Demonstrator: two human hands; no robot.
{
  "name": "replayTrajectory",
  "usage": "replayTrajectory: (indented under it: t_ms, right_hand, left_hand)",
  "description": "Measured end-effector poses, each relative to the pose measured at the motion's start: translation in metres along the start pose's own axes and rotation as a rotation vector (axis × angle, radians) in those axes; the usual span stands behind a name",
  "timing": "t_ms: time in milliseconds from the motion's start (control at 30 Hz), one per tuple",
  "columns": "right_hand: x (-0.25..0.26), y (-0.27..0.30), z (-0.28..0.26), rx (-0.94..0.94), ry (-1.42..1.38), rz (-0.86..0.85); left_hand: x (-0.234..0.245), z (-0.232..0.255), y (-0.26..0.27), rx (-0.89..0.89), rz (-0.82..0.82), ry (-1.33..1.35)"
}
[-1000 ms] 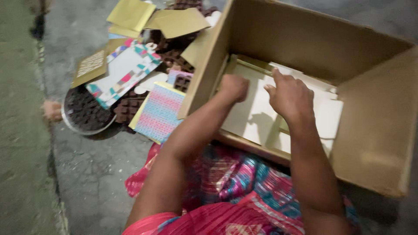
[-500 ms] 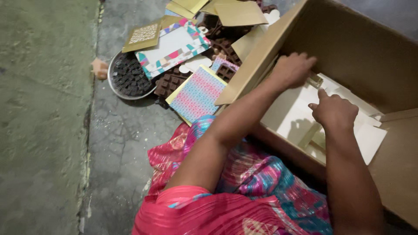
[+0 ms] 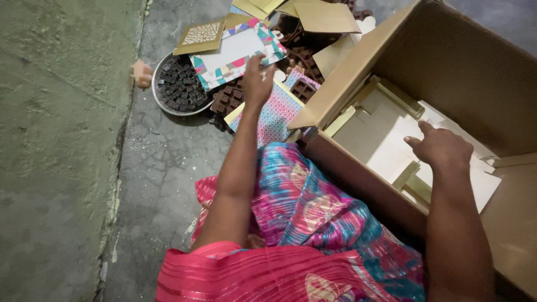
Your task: The person sits on the floor and organizes various paper craft items into a cardboard box. They pick up patterned and gold-colored paper pieces, fold them, and place them into compartments within the box.
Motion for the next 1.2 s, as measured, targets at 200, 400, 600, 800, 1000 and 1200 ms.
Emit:
replayTrajectory:
  t_ms: [200,400,600,800,1000,1200]
  right_hand:
    - [-0.01,-0.008,0.009,-0.041,-0.005,-0.025]
    - [-0.013,-0.011,0.018,-0.061,0.012,-0.03]
    - [-0.026,-0.018,0.026,-0.062,-0.008,0.0]
    - [-0.037,-0.027,0.037,-0.035,-0.04,-0.043]
    - [-0.041,-0.029,0.038,-0.076,0.014,-0.049]
    - [-0.042,-0.033,0.043,-0.087,0.016,-0.083]
  left_hand:
    - [0.007,-0.106,0.052,0.259,-0.58,-0.712]
    - [-0.006,-0.11,0.1,0.147,-0.693,-0.82]
    - [-0.006,-0.104,0.108,0.078,-0.599,-0.795]
    - [-0.015,-0.122,0.099,0.228,-0.661,-0.722]
    - [-0.008,-0.13,0.064,0.447,-0.276,-0.353]
    - [0.013,-0.111,0.071,0.267,-0.466,-0.605]
Point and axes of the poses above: each hand's wrist, its own y-axis away from the middle knuckle, its own x-axis out of the back of the hand, z = x × y, the point moved 2 cm from there along -y, towards the middle knuckle, and after that the axes turned 8 degrees about z, right-handed, at the moved point
